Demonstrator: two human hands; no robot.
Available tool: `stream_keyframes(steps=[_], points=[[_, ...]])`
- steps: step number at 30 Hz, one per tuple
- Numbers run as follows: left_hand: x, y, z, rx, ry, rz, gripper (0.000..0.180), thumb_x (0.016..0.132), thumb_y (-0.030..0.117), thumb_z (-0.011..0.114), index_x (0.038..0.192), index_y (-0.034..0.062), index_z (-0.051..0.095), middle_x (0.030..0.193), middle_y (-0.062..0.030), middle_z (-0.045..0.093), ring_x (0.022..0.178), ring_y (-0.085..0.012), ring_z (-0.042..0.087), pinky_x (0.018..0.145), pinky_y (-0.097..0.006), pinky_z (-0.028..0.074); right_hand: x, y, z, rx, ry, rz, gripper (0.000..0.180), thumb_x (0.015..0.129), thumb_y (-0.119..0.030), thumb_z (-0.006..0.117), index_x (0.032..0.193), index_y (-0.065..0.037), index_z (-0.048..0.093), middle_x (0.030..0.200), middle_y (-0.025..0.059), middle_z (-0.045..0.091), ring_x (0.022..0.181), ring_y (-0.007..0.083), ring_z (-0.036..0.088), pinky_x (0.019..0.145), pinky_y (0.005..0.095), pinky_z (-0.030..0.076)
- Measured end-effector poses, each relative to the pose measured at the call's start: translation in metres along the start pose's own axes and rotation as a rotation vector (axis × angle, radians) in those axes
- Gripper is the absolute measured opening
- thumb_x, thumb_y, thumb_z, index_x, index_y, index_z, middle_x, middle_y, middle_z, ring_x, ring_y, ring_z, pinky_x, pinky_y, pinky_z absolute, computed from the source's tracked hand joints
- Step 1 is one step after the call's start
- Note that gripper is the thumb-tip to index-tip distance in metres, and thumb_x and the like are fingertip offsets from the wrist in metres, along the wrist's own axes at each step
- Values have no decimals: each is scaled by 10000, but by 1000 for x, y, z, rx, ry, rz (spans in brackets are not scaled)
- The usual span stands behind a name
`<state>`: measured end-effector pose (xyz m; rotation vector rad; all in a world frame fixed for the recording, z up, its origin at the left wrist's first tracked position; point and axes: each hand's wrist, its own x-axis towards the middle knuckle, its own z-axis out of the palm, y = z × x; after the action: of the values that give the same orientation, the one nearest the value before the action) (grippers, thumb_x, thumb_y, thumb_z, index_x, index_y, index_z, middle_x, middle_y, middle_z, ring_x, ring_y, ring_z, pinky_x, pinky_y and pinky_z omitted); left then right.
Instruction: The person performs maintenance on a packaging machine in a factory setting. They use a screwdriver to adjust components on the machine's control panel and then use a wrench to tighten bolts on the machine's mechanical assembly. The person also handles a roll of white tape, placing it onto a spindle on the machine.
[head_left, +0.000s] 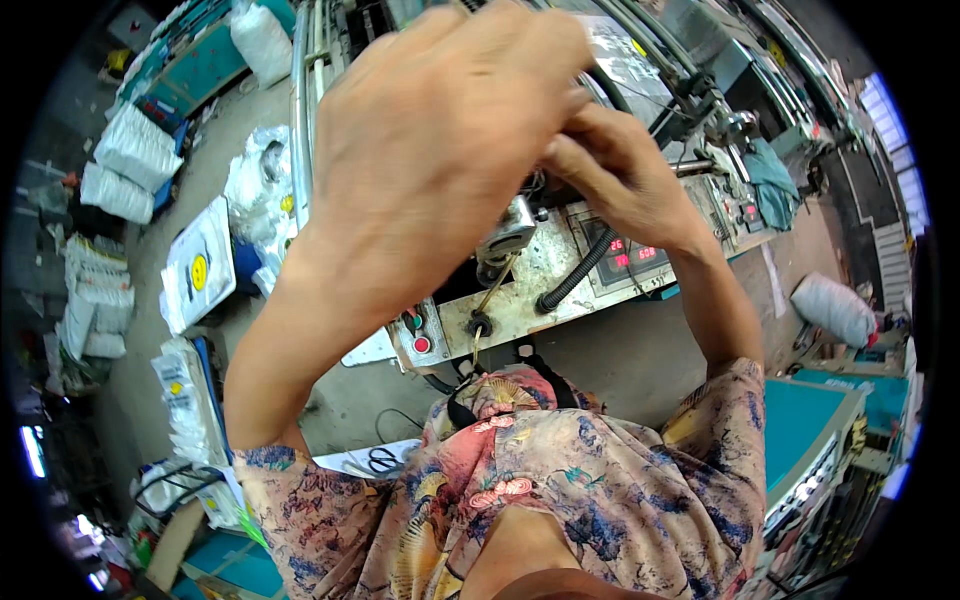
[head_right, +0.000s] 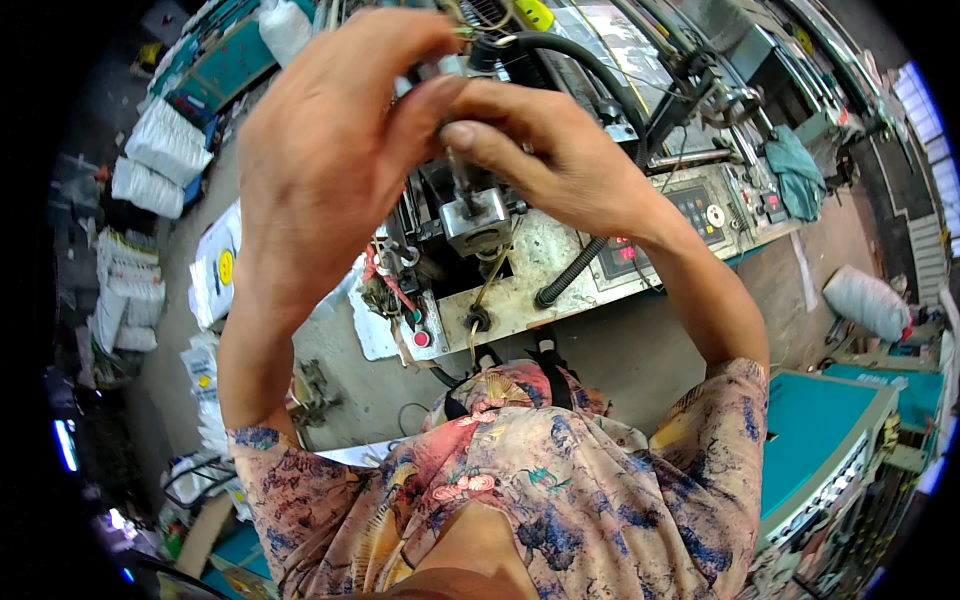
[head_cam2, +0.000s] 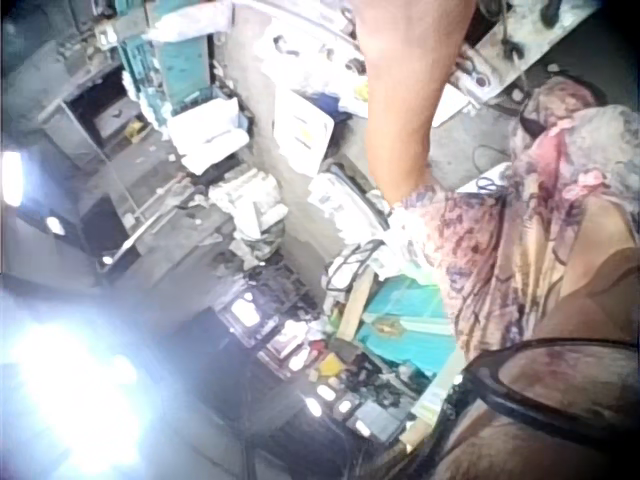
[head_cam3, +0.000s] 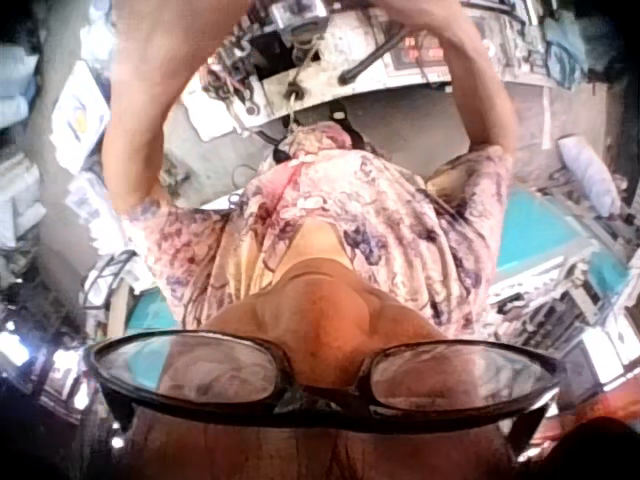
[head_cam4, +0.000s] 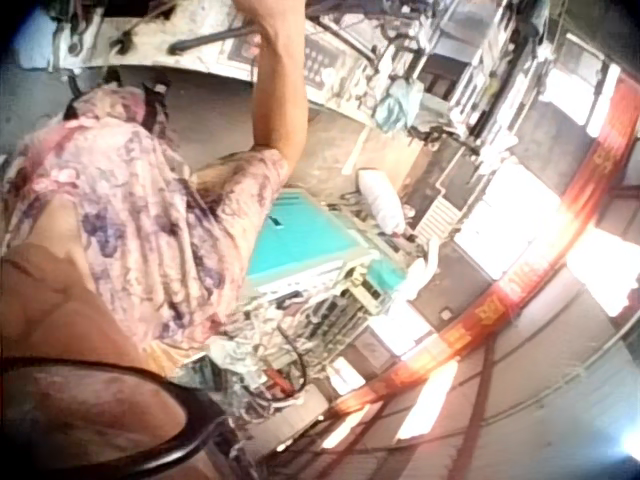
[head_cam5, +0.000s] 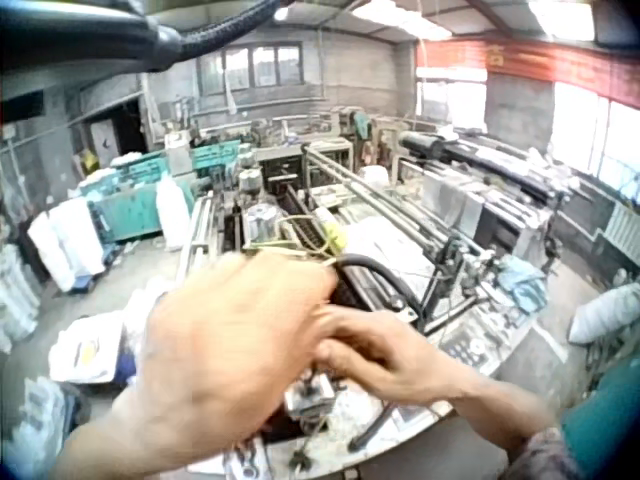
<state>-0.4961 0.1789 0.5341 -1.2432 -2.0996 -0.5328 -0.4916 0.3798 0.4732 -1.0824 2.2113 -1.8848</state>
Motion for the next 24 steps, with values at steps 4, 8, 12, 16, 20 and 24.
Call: stream_keyframes(steps=[4, 8, 12, 16, 20, 24], points=[[-1, 24, 0, -106, 63, -176, 264, 915, 206, 654, 1096, 23, 593, 1141, -98, 629, 946, -192, 619, 811, -302, 483, 4, 13, -4, 19, -35, -151, 187, 943, -128, 619, 1071, 8, 630, 940, 63, 708, 882, 67, 623, 805, 229, 500], [5, 16, 3, 190, 98, -112, 360, 925, 315, 627, 1157, 40, 614, 1140, -104, 614, 927, -185, 588, 757, -289, 460, 11, 26, 2, -258, 232, -357, 318, 752, -298, 802, 796, -50, 608, 659, 47, 575, 650, 218, 532, 604, 342, 422], [19, 31, 6, -18, 22, -241, 339, 875, 289, 694, 1064, 9, 666, 947, -115, 640, 756, -192, 588, 623, -278, 465, 14, 37, 3, 32, 217, -165, 344, 749, -240, 818, 847, -28, 564, 679, 84, 629, 578, 205, 593, 547, 310, 453], [25, 53, 6, 77, -38, -335, 289, 916, 193, 630, 1125, -5, 662, 997, -132, 650, 772, -138, 601, 655, -246, 483, 10, 35, -4, -7, 25, -241, 245, 890, -192, 664, 1026, -13, 568, 686, 135, 614, 593, 277, 601, 565, 359, 459], [19, 50, 7, -293, 4, -528, 337, 939, 55, 519, 1256, -47, 575, 1172, -159, 637, 910, -156, 632, 788, -271, 513, 13, 44, -16, 188, -67, -240, 208, 890, -178, 668, 989, -6, 607, 685, 76, 630, 560, 159, 578, 536, 318, 441], [26, 46, 12, -283, 170, -610, 447, 959, 98, 512, 1388, -5, 442, 1345, -180, 532, 1048, -157, 583, 841, -282, 508, 14, 38, -21, 64, -102, -184, 202, 856, -142, 718, 916, -1, 587, 722, 29, 663, 566, 63, 545, 518, 246, 426]])
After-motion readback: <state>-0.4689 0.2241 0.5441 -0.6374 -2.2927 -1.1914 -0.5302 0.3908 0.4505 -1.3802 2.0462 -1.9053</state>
